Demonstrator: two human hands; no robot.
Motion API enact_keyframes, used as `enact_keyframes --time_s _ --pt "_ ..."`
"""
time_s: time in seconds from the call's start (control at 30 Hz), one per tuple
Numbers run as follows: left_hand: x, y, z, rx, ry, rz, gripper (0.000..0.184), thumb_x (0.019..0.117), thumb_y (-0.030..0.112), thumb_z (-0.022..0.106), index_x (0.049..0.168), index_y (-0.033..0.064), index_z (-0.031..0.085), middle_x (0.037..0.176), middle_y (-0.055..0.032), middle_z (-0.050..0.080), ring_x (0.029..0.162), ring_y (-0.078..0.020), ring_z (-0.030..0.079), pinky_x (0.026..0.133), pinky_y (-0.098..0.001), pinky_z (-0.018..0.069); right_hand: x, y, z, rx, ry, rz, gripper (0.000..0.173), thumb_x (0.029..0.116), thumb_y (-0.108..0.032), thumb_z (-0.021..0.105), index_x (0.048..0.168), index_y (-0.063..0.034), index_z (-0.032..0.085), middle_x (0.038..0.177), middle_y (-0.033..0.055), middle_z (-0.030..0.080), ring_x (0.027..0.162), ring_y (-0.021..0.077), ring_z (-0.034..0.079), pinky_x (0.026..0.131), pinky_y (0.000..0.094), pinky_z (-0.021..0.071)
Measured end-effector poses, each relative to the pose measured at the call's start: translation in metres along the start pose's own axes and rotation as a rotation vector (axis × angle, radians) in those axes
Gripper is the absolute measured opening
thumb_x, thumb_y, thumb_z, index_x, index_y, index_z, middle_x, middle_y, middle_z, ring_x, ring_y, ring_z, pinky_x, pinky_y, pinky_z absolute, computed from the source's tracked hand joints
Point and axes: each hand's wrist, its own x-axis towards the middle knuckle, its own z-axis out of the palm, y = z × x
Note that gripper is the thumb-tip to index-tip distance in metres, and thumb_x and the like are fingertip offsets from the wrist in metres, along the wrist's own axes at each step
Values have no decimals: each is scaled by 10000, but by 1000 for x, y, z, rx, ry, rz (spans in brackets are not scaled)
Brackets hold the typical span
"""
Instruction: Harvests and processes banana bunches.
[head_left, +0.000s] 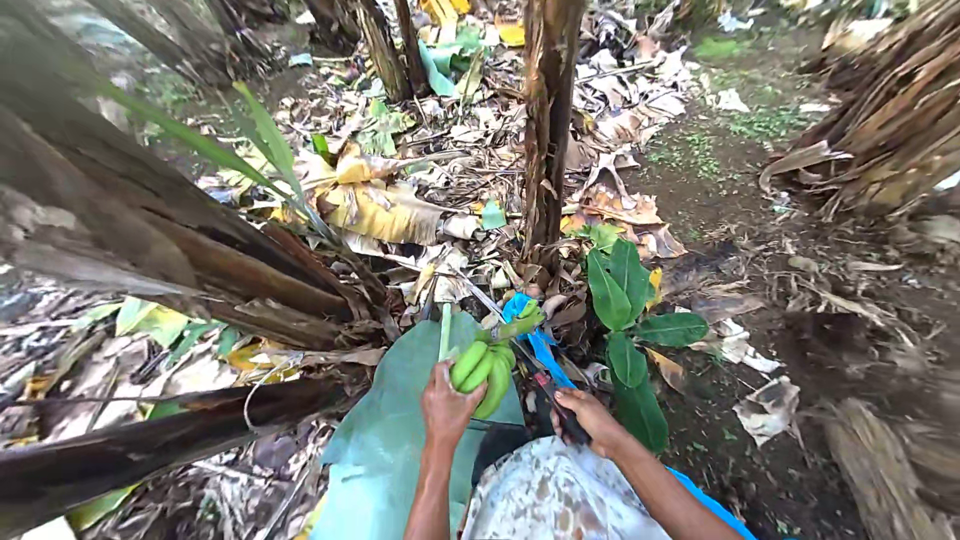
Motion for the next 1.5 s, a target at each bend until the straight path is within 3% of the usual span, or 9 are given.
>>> enact_keyframes --time_s 0.2,0.37,0.7,0.97,1.03,1.2,1.3,1.4,1.5 --pt "-15 -14 4 -39 23 34 700 644 436 936 1119 -17 692 1023 -162 736 888 -276 740 787 -487 631 40 -8 30 -15 -98 117 348 1119 -347 368 1256 -83 550 770 70 625 555 160 591 476 290 508" --pt "-27 -38 14 -11 42 55 694 648 435 925 1116 -20 691 1020 -174 732 901 -300 740 793 -490 630 40 -7 65 213 -141 203 396 1121 -376 305 1173 -74 556 709 27 553 475 105 506 407 227 430" --pt "-47 -78 43 -44 1 30 668 683 390 914 1155 -25 689 1060 -190 720 975 -329 722 864 -485 616 21 -20 100 251 1 235 403 1124 -355 287 1127 -48 547 691 25 533 453 92 490 383 210 413" --pt "-30 -63 61 -136 -11 117 577 658 282 935 1117 16 709 1075 -181 727 1038 -363 702 891 -506 605 -22 -53 115 418 19 132 393 1113 -332 297 1111 -42 562 692 27 553 458 84 534 388 200 461" --pt "-18 -51 69 -137 -15 92 552 680 291 920 1111 18 709 1077 -184 723 1040 -362 705 882 -502 609 -7 -54 120 391 28 82 389 1114 -329 290 1118 -49 559 698 24 554 464 87 527 394 207 456" --pt "10 -55 92 -102 -246 -15 544 773 296 865 1201 14 683 1187 -215 690 1153 -396 655 974 -535 556 -26 -120 148 271 -18 -208 415 1102 -378 307 1105 -95 611 621 -20 544 426 61 519 377 205 462" --pt "-2 -81 108 -67 -426 -78 582 804 303 836 1280 27 645 1300 -207 648 1265 -390 592 1059 -531 502 -17 -139 105 210 185 -344 434 1117 -383 246 1084 -110 582 627 -34 539 426 53 504 369 197 439" --pt "-13 -128 107 -45 -531 -200 667 803 296 834 1362 26 589 1364 -216 607 1293 -411 562 1047 -555 496 -3 -108 66 138 289 -261 474 1116 -424 241 1036 -126 600 625 -41 560 431 46 516 377 194 446" --pt "-34 -170 111 -15 -553 -341 721 785 314 836 1392 31 569 1383 -220 596 1296 -414 563 1038 -561 505 -14 -72 44 128 258 -160 494 1115 -439 220 1044 -150 613 640 -42 595 453 50 555 399 199 475"
